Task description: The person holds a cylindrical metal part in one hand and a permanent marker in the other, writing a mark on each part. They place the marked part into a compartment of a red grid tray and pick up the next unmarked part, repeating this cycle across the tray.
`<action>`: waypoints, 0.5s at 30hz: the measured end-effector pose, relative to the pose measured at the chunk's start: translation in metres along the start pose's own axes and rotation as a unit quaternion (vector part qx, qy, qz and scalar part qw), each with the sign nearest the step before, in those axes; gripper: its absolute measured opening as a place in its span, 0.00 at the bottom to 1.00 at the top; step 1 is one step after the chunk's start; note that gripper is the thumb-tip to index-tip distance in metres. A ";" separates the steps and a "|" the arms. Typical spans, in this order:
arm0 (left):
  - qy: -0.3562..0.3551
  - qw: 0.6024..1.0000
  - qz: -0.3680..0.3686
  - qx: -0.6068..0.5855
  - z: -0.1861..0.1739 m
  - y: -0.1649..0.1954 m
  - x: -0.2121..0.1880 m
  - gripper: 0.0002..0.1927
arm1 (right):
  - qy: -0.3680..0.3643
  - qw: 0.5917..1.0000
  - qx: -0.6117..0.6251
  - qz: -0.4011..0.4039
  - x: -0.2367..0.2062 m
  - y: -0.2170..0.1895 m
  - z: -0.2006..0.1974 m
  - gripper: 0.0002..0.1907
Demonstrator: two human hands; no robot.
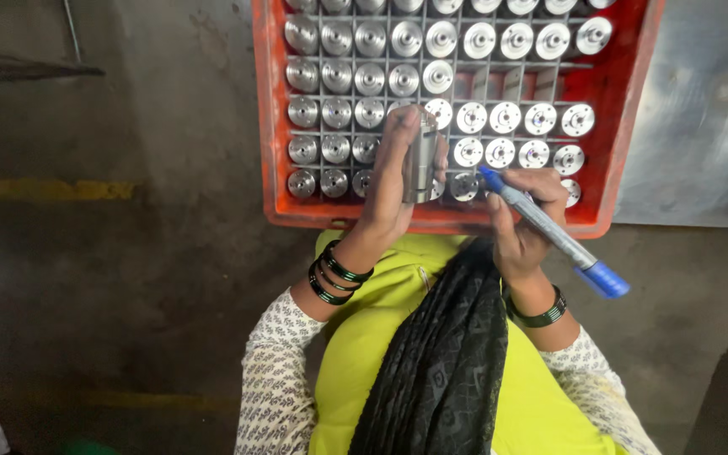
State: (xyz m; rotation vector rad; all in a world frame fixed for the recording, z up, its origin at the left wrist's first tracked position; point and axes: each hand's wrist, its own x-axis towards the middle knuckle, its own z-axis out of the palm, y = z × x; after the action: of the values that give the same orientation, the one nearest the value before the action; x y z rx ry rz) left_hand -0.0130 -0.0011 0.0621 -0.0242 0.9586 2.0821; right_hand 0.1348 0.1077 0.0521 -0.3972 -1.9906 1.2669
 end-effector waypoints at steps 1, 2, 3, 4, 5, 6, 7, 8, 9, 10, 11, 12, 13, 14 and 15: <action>0.004 1.000 0.010 -0.001 0.001 -0.003 -0.001 0.16 | -0.004 1.000 0.024 -0.003 -0.001 0.000 0.001 0.13; 0.013 1.000 0.010 0.000 0.001 -0.005 -0.001 0.16 | -0.021 0.999 0.035 0.002 0.000 -0.001 0.003 0.13; 0.021 1.000 0.010 0.001 0.000 -0.007 -0.002 0.15 | -0.037 0.998 0.047 0.007 0.000 -0.003 0.005 0.13; 0.028 1.000 0.010 0.002 -0.001 -0.009 -0.002 0.15 | -0.053 0.997 0.058 0.012 0.001 -0.006 0.007 0.13; 0.029 1.000 0.010 0.005 -0.002 -0.010 -0.003 0.14 | -0.069 0.997 0.002 -0.028 0.005 -0.008 0.009 0.14; 0.030 0.999 0.011 0.008 -0.004 -0.011 -0.003 0.13 | -0.084 0.993 -0.055 -0.067 0.009 -0.011 0.009 0.15; 0.030 0.999 0.011 0.011 -0.005 -0.011 -0.004 0.12 | -0.099 0.983 -0.111 -0.107 0.014 -0.013 0.009 0.15; 0.026 0.999 0.024 0.020 -0.006 -0.012 -0.005 0.12 | -0.101 0.980 -0.130 -0.111 0.019 -0.016 0.009 0.16; 0.022 0.999 0.038 0.029 -0.007 -0.012 -0.005 0.11 | -0.102 0.977 -0.150 -0.115 0.023 -0.019 0.008 0.17; 0.018 0.998 0.052 0.037 -0.007 -0.013 -0.005 0.10 | -0.104 0.973 -0.169 -0.120 0.026 -0.021 0.008 0.17; 0.022 0.998 0.052 0.039 -0.007 -0.013 -0.005 0.11 | -0.106 0.971 -0.174 -0.124 0.028 -0.023 0.011 0.17; 0.026 0.997 0.053 0.040 -0.006 -0.013 -0.005 0.11 | -0.109 0.969 -0.178 -0.130 0.028 -0.025 0.014 0.17; 0.031 0.997 0.054 0.041 -0.006 -0.013 -0.004 0.11 | -0.112 0.968 -0.181 -0.134 0.028 -0.026 0.017 0.17; 0.034 0.997 0.058 0.042 -0.005 -0.012 -0.003 0.11 | -0.122 0.966 -0.175 -0.145 0.027 -0.027 0.018 0.17; 0.037 0.996 0.063 0.044 -0.004 -0.012 -0.002 0.11 | -0.132 0.964 -0.169 -0.156 0.026 -0.028 0.019 0.17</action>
State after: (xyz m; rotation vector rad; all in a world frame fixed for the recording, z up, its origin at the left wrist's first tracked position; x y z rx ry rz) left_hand -0.0043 -0.0010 0.0525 0.0047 1.1207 2.1648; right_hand 0.1065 0.0975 0.0824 -0.0648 -2.3939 0.8168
